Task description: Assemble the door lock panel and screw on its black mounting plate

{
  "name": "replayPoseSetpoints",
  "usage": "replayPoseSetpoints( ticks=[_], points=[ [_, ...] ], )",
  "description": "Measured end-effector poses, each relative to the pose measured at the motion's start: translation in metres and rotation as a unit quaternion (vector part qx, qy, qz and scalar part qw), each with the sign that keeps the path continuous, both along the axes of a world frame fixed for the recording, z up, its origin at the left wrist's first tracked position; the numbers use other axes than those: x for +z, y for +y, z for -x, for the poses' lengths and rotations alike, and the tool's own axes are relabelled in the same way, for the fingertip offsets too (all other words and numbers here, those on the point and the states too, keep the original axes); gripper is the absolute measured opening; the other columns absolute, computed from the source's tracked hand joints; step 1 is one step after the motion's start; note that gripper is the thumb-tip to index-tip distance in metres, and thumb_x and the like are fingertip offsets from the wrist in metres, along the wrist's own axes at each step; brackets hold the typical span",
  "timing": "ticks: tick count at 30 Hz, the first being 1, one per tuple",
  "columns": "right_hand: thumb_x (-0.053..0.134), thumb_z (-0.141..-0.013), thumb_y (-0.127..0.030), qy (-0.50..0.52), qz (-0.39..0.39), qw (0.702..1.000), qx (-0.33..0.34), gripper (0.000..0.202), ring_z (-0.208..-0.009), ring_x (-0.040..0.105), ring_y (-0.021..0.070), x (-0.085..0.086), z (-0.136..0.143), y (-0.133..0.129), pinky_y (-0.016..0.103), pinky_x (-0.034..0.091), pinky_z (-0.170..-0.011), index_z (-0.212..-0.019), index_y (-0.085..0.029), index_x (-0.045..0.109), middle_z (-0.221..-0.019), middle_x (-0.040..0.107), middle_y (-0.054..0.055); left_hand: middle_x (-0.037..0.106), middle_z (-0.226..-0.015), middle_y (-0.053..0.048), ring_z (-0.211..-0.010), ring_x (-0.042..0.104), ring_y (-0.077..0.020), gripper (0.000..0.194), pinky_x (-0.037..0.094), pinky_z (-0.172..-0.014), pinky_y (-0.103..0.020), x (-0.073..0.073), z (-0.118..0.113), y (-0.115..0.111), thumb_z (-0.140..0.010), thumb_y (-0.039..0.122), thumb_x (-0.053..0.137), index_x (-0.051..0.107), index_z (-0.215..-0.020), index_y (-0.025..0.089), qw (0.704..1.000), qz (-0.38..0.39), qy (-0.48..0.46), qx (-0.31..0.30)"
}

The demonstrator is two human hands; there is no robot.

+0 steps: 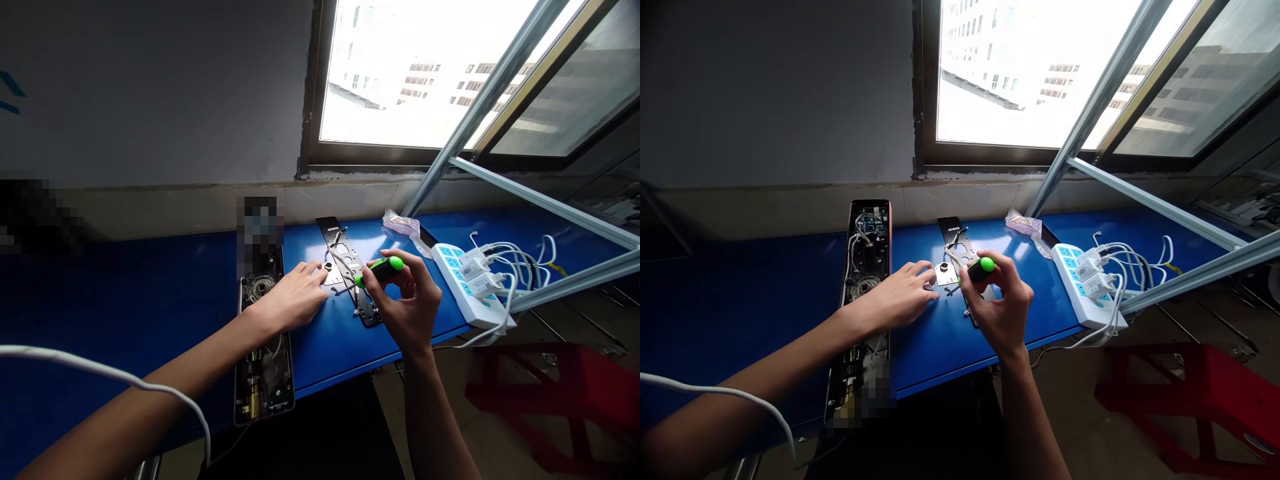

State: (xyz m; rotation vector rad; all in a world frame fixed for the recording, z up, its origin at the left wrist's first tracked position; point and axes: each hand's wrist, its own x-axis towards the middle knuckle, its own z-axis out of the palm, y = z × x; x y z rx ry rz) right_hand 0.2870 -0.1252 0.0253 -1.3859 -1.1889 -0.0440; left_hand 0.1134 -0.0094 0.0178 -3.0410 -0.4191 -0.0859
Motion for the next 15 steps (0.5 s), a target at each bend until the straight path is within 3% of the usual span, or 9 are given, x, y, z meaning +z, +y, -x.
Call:
replayPoseSetpoints(
  ticks=[9, 15],
  points=[
    [0.083, -0.084, -0.028, -0.007, 0.004, 1.0, 0.014, 0.035, -0.074, 0.077, 0.0178, -0.0024, 0.0041, 0.0025, 0.035, 0.067, -0.072, -0.115, -0.023, 0.068, -0.094, 0.079, 0.001, 0.069, -0.112, -0.014, -0.116, 0.057, -0.0337, 0.022, 0.047, -0.089, -0.044, -0.0021, 0.001, 0.0024, -0.096, 0.013, 0.062, 0.079, -0.084, 0.018, 1.0, -0.004, -0.017, -0.011],
    [0.082, -0.084, -0.027, -0.01, 0.0, 1.0, 0.011, 0.035, -0.074, 0.077, 0.0175, 0.0006, 0.0053, 0.0024, 0.035, 0.067, -0.073, -0.116, -0.024, 0.068, -0.094, 0.079, 0.001, 0.068, -0.113, -0.013, -0.114, 0.056, -0.0325, 0.015, 0.046, -0.09, -0.043, -0.009, -0.0014, 0.0058, -0.095, 0.014, 0.065, 0.079, -0.092, 0.019, 0.999, -0.013, -0.042, -0.007]
  ],
)
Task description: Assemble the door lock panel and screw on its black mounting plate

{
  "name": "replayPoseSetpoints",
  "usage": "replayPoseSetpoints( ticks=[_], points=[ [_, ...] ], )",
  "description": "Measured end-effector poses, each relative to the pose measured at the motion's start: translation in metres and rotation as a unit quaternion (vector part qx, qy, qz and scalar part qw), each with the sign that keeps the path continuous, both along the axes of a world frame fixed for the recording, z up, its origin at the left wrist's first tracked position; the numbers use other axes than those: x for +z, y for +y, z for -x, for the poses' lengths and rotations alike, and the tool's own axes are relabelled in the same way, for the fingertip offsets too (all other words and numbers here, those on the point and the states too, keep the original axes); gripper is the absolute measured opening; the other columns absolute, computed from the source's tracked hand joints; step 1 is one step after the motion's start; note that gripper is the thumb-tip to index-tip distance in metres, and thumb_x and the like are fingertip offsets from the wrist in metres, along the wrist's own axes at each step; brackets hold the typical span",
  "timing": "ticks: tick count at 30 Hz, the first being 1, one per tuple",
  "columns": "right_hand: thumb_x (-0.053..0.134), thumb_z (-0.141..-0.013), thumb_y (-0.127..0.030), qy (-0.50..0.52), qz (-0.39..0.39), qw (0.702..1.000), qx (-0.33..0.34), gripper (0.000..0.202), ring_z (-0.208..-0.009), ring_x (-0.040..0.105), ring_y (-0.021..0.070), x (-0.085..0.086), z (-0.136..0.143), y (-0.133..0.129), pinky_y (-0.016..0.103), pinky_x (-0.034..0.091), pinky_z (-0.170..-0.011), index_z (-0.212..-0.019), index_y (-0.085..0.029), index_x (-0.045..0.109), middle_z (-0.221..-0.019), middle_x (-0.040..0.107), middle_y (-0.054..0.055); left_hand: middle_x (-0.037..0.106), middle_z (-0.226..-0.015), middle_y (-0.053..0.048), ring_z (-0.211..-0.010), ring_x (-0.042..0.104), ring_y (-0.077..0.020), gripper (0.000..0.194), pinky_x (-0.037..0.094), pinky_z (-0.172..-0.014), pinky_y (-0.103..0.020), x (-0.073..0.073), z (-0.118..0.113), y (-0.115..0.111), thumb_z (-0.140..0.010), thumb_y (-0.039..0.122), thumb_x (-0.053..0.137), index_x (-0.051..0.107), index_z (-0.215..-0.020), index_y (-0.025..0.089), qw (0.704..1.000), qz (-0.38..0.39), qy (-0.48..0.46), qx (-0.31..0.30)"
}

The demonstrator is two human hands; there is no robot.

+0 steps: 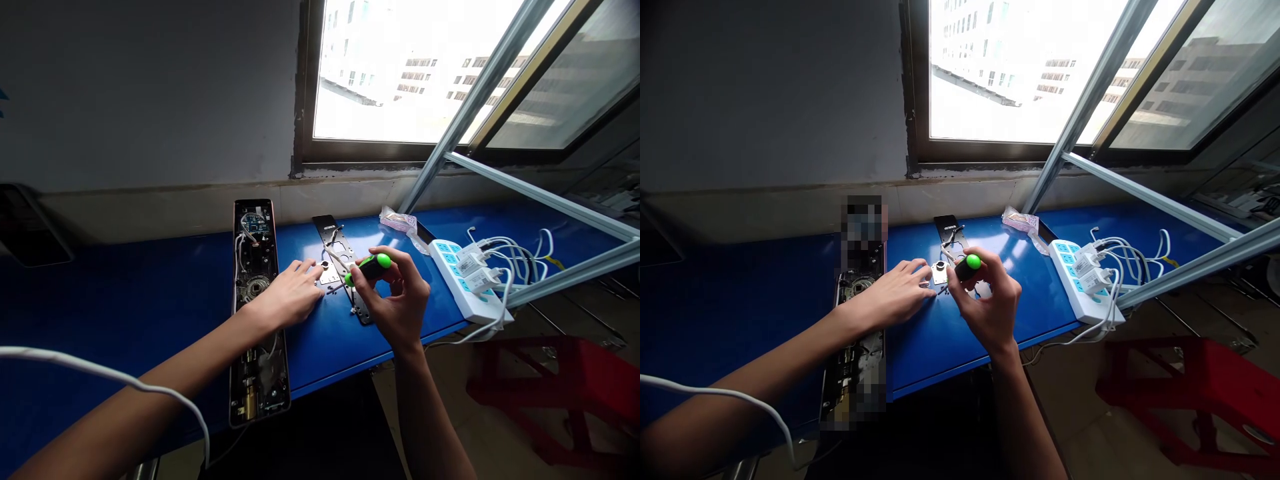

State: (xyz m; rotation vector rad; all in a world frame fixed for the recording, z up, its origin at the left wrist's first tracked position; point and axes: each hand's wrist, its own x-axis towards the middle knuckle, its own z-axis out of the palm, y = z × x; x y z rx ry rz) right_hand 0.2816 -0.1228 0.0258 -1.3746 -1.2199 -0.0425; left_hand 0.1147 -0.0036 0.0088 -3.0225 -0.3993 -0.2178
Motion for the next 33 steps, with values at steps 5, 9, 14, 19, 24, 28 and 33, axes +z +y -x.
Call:
replayPoseSetpoints(
  ticks=[5, 9, 14, 19, 24, 28, 33],
  points=[
    [0.082, -0.084, -0.026, -0.002, -0.003, 1.0, 0.002, 0.035, -0.074, 0.078, 0.0179, 0.002, 0.0, -0.001, 0.035, 0.066, -0.072, -0.115, -0.024, 0.068, -0.094, 0.079, 0.001, 0.067, -0.118, -0.014, -0.118, 0.056, -0.0334, 0.019, 0.046, -0.092, -0.044, 0.002, 0.0, 0.0, -0.096, 0.016, 0.063, 0.08, -0.088, 0.019, 0.999, -0.007, 0.04, 0.013],
    [0.082, -0.083, -0.026, -0.002, -0.001, 1.0, 0.01, 0.036, -0.076, 0.078, 0.0181, 0.002, 0.001, -0.001, 0.035, 0.066, -0.073, -0.116, -0.025, 0.068, -0.095, 0.08, 0.001, 0.067, -0.121, -0.014, -0.122, 0.055, -0.0334, 0.021, 0.047, -0.095, -0.044, 0.006, -0.001, -0.002, -0.098, 0.017, 0.061, 0.079, -0.087, 0.018, 0.998, 0.0, 0.059, 0.023],
    [0.081, -0.083, -0.024, -0.012, 0.013, 1.0, 0.022, 0.035, -0.071, 0.076, 0.0165, 0.0, 0.003, 0.0, 0.034, 0.066, -0.071, -0.115, -0.025, 0.068, -0.096, 0.081, 0.001, 0.066, -0.124, -0.015, -0.124, 0.054, -0.0334, 0.021, 0.048, -0.096, -0.044, 0.007, 0.0, -0.003, -0.098, 0.017, 0.06, 0.08, -0.091, 0.018, 0.997, -0.003, 0.071, 0.024],
    [0.082, -0.083, -0.024, -0.013, -0.004, 1.0, 0.013, 0.034, -0.076, 0.078, 0.018, 0.006, 0.003, -0.001, 0.035, 0.067, -0.073, -0.115, -0.024, 0.068, -0.096, 0.081, 0.001, 0.067, -0.123, -0.015, -0.126, 0.055, -0.0337, 0.018, 0.049, -0.098, -0.045, 0.009, 0.0, -0.004, -0.098, 0.018, 0.063, 0.08, -0.092, 0.017, 0.999, 0.01, 0.047, 0.021],
    [0.083, -0.082, -0.023, -0.006, -0.048, 0.999, 0.02, 0.036, -0.08, 0.079, 0.0193, 0.024, 0.006, -0.003, 0.036, 0.069, -0.074, -0.115, -0.025, 0.069, -0.097, 0.078, 0.001, 0.069, -0.117, -0.015, -0.128, 0.056, -0.0361, 0.011, 0.053, -0.097, -0.047, 0.012, 0.001, -0.008, -0.093, 0.024, 0.076, 0.081, -0.097, 0.015, 0.999, 0.032, -0.038, 0.009],
    [0.085, -0.08, -0.019, -0.003, -0.101, 0.994, 0.039, 0.037, -0.08, 0.08, 0.0199, 0.042, 0.013, -0.002, 0.036, 0.069, -0.073, -0.114, -0.025, 0.071, -0.1, 0.077, 0.002, 0.072, -0.108, -0.013, -0.121, 0.06, -0.0346, 0.008, 0.057, -0.092, -0.047, 0.014, 0.008, -0.01, -0.091, 0.023, 0.08, 0.08, -0.092, 0.015, 0.99, 0.02, -0.137, 0.005],
    [0.086, -0.076, -0.01, -0.013, -0.164, 0.983, 0.078, 0.041, -0.081, 0.079, 0.0191, 0.062, 0.026, -0.001, 0.034, 0.069, -0.07, -0.112, -0.024, 0.071, -0.102, 0.077, 0.003, 0.072, -0.099, -0.011, -0.119, 0.06, -0.0322, 0.01, 0.059, -0.094, -0.049, 0.016, 0.028, -0.014, -0.096, 0.016, 0.071, 0.08, -0.09, 0.015, 0.97, 0.025, -0.241, 0.012]
  ],
)
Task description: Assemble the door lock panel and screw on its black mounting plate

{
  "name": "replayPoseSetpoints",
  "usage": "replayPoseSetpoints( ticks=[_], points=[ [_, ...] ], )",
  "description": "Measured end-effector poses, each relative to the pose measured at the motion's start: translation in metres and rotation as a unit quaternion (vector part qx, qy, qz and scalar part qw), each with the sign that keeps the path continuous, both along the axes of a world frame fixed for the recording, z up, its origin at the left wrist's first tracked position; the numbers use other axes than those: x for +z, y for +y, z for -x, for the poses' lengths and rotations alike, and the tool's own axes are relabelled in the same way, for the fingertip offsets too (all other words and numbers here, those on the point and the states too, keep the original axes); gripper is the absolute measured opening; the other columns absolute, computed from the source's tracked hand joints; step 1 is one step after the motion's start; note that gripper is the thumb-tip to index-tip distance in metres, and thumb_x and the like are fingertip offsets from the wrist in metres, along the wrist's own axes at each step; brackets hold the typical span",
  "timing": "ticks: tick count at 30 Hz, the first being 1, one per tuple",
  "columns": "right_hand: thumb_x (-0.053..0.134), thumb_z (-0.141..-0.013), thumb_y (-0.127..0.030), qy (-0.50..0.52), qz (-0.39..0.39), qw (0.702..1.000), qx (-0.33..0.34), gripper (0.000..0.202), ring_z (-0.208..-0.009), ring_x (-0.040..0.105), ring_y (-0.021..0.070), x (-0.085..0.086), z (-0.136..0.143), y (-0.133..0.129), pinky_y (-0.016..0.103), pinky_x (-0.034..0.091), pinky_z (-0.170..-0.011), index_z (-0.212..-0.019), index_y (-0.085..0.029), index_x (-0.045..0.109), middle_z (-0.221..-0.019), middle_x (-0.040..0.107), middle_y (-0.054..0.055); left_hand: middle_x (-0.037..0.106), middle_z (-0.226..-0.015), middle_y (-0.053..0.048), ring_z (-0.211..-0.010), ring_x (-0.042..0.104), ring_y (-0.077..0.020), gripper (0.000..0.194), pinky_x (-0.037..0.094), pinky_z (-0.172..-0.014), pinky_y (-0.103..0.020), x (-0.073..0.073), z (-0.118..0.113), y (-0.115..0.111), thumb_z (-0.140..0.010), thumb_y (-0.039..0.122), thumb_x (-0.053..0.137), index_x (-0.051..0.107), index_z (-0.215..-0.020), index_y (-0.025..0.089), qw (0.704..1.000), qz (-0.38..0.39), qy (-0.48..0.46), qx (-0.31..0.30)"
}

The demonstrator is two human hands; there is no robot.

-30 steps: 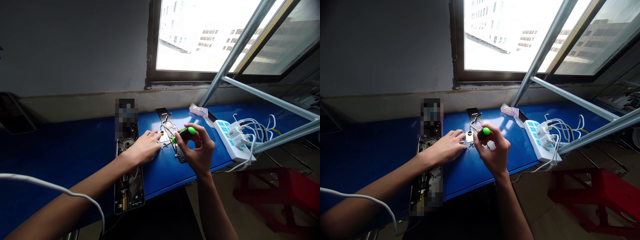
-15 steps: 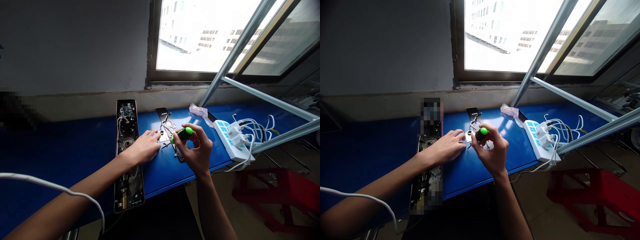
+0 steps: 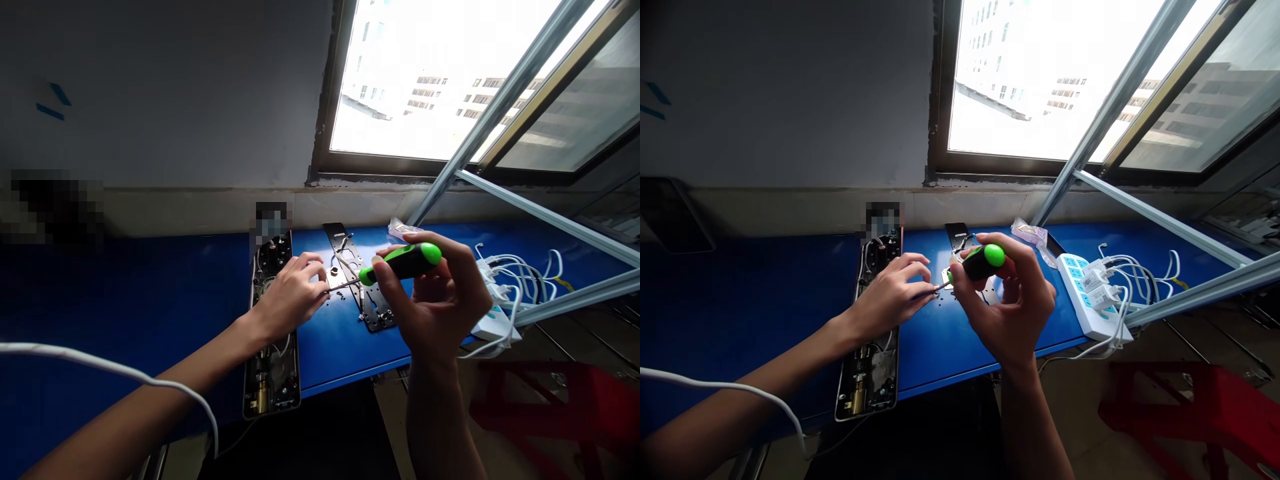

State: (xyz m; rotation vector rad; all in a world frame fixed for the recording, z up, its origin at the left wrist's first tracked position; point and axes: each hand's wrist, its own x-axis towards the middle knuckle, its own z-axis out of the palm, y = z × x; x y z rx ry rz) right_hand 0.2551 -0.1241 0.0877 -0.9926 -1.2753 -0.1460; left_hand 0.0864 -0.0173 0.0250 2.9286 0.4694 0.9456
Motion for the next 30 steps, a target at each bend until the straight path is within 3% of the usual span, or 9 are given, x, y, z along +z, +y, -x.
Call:
replayPoseSetpoints(
  ticks=[4, 10, 13, 17, 22, 30],
  points=[
    [0.085, -0.078, -0.009, 0.016, -0.012, 1.0, 0.023, 0.037, -0.079, 0.079, 0.0196, 0.008, 0.015, 0.0, 0.033, 0.069, -0.067, -0.11, -0.023, 0.071, -0.093, 0.075, 0.001, 0.071, -0.101, -0.011, -0.122, 0.059, -0.0316, 0.011, 0.06, -0.096, -0.049, 0.001, 0.024, -0.005, -0.098, 0.016, 0.069, 0.08, -0.096, 0.015, 0.999, 0.025, -0.047, 0.004],
    [0.086, -0.079, -0.014, 0.014, -0.006, 0.999, 0.033, 0.036, -0.077, 0.079, 0.0196, 0.007, 0.035, 0.005, 0.034, 0.069, -0.066, -0.11, -0.024, 0.07, -0.093, 0.073, 0.001, 0.072, -0.101, -0.009, -0.123, 0.059, -0.0304, 0.007, 0.061, -0.096, -0.048, -0.005, 0.059, -0.013, -0.095, 0.014, 0.074, 0.08, -0.096, 0.017, 0.99, 0.077, -0.112, 0.021],
    [0.089, -0.078, -0.018, -0.003, -0.01, 0.999, 0.052, 0.045, -0.076, 0.079, 0.0202, 0.006, 0.045, 0.013, 0.035, 0.07, -0.062, -0.117, -0.028, 0.069, -0.099, 0.073, 0.002, 0.072, -0.098, -0.008, -0.121, 0.06, -0.0298, 0.004, 0.062, -0.095, -0.048, -0.008, 0.074, -0.016, -0.093, 0.015, 0.076, 0.079, -0.093, 0.018, 0.986, 0.093, -0.134, 0.03],
    [0.09, -0.077, -0.016, -0.066, -0.004, 0.99, 0.128, 0.061, -0.084, 0.08, 0.0217, 0.005, 0.058, 0.021, 0.037, 0.072, -0.069, -0.131, -0.032, 0.066, -0.115, 0.075, 0.003, 0.072, -0.099, -0.008, -0.122, 0.059, -0.0298, 0.004, 0.061, -0.096, -0.048, -0.014, 0.092, -0.021, -0.093, 0.015, 0.076, 0.079, -0.093, 0.018, 0.985, 0.092, -0.139, 0.052],
    [0.085, -0.082, -0.01, -0.149, 0.036, 0.967, 0.203, 0.063, -0.096, 0.081, 0.0205, 0.007, 0.074, 0.027, 0.034, 0.072, -0.081, -0.137, -0.033, 0.062, -0.117, 0.078, 0.0, 0.073, -0.106, -0.008, -0.123, 0.058, -0.029, 0.006, 0.06, -0.098, -0.046, -0.026, 0.106, -0.025, -0.094, 0.016, 0.075, 0.078, -0.091, 0.02, 0.981, 0.09, -0.152, 0.079],
    [0.083, -0.087, -0.016, -0.209, 0.046, 0.955, 0.206, 0.059, -0.093, 0.08, 0.0187, -0.004, 0.082, 0.038, 0.035, 0.071, -0.082, -0.138, -0.032, 0.06, -0.111, 0.08, 0.001, 0.068, -0.114, -0.009, -0.125, 0.057, -0.0286, 0.007, 0.059, -0.102, -0.047, -0.04, 0.115, -0.026, -0.095, 0.02, 0.075, 0.076, -0.102, 0.021, 0.978, 0.098, -0.156, 0.098]
  ],
)
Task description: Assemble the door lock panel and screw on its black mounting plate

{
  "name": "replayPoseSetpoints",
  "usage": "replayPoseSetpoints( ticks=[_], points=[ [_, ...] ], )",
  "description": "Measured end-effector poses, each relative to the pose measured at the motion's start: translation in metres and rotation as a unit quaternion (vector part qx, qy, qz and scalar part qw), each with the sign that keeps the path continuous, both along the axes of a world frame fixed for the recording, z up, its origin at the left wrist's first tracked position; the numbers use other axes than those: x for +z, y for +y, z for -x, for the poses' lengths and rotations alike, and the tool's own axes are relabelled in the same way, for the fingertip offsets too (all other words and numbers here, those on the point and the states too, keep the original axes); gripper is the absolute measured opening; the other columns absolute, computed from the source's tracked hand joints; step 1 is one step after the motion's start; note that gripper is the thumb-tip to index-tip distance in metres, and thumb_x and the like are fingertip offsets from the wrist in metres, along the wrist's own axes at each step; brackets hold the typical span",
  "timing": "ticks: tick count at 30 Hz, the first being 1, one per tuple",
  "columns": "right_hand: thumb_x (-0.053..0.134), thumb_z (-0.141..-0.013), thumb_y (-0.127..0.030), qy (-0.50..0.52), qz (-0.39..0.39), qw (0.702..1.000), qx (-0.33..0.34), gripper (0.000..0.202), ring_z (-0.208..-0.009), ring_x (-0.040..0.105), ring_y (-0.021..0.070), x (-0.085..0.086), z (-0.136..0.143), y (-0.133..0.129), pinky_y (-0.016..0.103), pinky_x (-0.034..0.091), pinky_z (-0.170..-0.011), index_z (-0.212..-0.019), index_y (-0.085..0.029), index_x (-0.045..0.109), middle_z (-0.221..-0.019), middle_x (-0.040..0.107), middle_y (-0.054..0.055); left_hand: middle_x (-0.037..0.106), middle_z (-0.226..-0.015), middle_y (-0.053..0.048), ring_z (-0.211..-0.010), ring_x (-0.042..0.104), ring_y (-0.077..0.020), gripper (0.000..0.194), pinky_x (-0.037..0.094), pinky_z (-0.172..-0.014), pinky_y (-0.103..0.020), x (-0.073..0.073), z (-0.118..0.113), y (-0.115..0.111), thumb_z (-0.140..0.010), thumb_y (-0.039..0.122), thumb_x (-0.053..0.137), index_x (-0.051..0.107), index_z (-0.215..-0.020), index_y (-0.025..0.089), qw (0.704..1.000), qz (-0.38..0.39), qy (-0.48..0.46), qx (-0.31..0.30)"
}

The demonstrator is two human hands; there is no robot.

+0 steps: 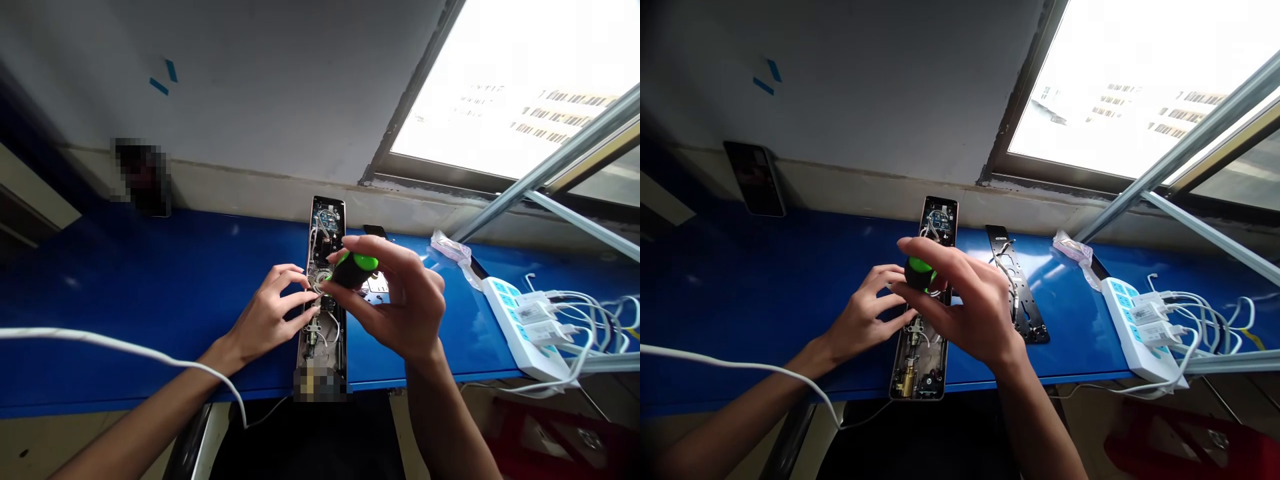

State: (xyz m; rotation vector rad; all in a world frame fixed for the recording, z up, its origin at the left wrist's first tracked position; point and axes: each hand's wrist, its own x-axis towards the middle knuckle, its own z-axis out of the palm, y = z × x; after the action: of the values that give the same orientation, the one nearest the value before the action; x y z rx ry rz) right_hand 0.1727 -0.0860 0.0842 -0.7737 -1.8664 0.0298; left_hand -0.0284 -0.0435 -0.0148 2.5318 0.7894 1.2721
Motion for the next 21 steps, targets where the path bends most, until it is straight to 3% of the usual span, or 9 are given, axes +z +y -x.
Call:
replayPoseSetpoints(
  ticks=[7, 11, 21],
  points=[
    [0.082, -0.089, -0.027, -0.059, -0.033, 0.998, -0.002, 0.052, -0.084, 0.073, 0.0179, 0.0001, -0.0004, 0.0061, 0.034, 0.066, -0.072, -0.138, -0.031, 0.064, -0.106, 0.078, 0.004, 0.066, -0.121, -0.01, -0.126, 0.057, -0.0286, 0.011, 0.057, -0.106, -0.048, -0.0038, 0.0022, 0.0007, -0.096, 0.024, 0.074, 0.075, -0.107, 0.021, 1.0, 0.028, 0.007, -0.002],
    [0.076, -0.094, -0.023, -0.077, -0.028, 0.997, 0.007, 0.05, -0.085, 0.072, 0.0175, 0.0053, 0.0009, 0.0063, 0.033, 0.064, -0.071, -0.141, -0.03, 0.061, -0.107, 0.077, 0.005, 0.065, -0.119, -0.01, -0.122, 0.058, -0.0273, 0.012, 0.058, -0.103, -0.045, -0.0048, 0.0021, 0.0008, -0.096, 0.023, 0.073, 0.075, -0.107, 0.021, 1.0, 0.03, 0.004, 0.004],
    [0.078, -0.092, -0.021, -0.083, -0.045, 0.996, 0.001, 0.053, -0.083, 0.071, 0.0166, 0.0038, -0.0014, 0.0039, 0.033, 0.062, -0.073, -0.142, -0.03, 0.061, -0.106, 0.078, 0.004, 0.065, -0.119, -0.009, -0.122, 0.057, -0.026, 0.011, 0.057, -0.103, -0.042, -0.0027, 0.0, -0.0009, -0.097, 0.022, 0.071, 0.073, -0.108, 0.019, 1.0, 0.025, 0.007, -0.015]
  ],
)
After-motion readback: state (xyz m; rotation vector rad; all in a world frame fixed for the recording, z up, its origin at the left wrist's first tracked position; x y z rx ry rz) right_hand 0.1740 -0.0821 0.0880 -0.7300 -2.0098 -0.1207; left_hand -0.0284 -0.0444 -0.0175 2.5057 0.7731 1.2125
